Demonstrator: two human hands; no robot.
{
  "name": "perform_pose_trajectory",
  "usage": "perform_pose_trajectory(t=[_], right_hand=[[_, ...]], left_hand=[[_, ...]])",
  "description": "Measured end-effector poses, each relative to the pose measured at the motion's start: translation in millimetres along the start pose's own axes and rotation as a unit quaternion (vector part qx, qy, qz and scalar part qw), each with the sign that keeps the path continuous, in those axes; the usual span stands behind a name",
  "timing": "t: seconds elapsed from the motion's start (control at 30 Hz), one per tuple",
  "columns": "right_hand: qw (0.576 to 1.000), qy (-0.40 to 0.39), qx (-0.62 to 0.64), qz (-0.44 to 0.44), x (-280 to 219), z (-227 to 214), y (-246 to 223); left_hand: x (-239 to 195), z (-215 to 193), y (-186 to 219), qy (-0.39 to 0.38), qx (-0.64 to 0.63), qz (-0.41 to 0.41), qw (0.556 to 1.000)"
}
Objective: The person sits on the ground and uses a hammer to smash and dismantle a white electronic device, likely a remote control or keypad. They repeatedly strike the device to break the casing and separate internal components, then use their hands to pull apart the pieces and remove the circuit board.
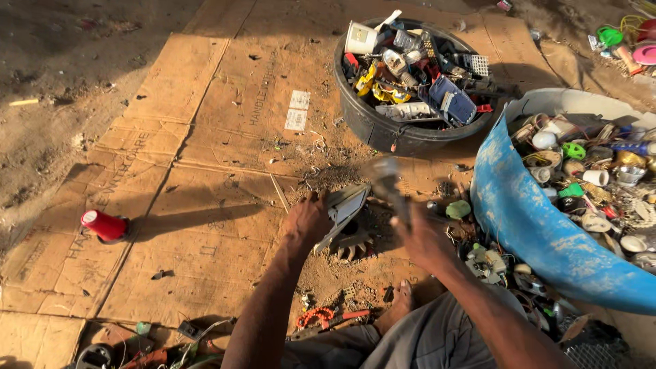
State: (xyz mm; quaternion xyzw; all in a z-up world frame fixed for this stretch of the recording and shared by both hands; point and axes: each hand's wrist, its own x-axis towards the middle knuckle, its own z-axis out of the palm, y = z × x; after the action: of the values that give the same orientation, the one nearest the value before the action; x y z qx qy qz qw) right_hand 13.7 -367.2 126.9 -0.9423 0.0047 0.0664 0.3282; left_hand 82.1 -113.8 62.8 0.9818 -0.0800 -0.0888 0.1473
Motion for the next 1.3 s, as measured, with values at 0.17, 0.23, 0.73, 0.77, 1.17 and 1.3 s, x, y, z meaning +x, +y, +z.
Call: perform_pose_trajectory(t=[0.17,0.23,0.73,0.77,1.17,1.3], right_hand=[[0.992,-0.022,0.121,0.043,-27,-28,-39],[0.977,0.028,0.208,0.045,-39,-48,-39],[0.989,0.141,-0.030,-0.025,-11,-21,-44],[0.987,0.158,-0.040,0.004,-27,-27,-39],[0.989,0.102,0.061,-0.084,30,32,102],[1.000,-0.020,-0.015,-0.001,37,93,191]], left_hand=[[8,10,-6,0.015,0.002,0.021,1.000],[13,16,-9,-0.018,0.011,0.008,1.000],[37,24,-18,-0.002,0.027,0.038,0.999],[25,33,-20,0.024,-0.010,0.041,0.999],[23,4,-5,0.018,-0.106,-0.021,0.994],[46,-33,-24,0.069,-0.127,-0.047,0.988]])
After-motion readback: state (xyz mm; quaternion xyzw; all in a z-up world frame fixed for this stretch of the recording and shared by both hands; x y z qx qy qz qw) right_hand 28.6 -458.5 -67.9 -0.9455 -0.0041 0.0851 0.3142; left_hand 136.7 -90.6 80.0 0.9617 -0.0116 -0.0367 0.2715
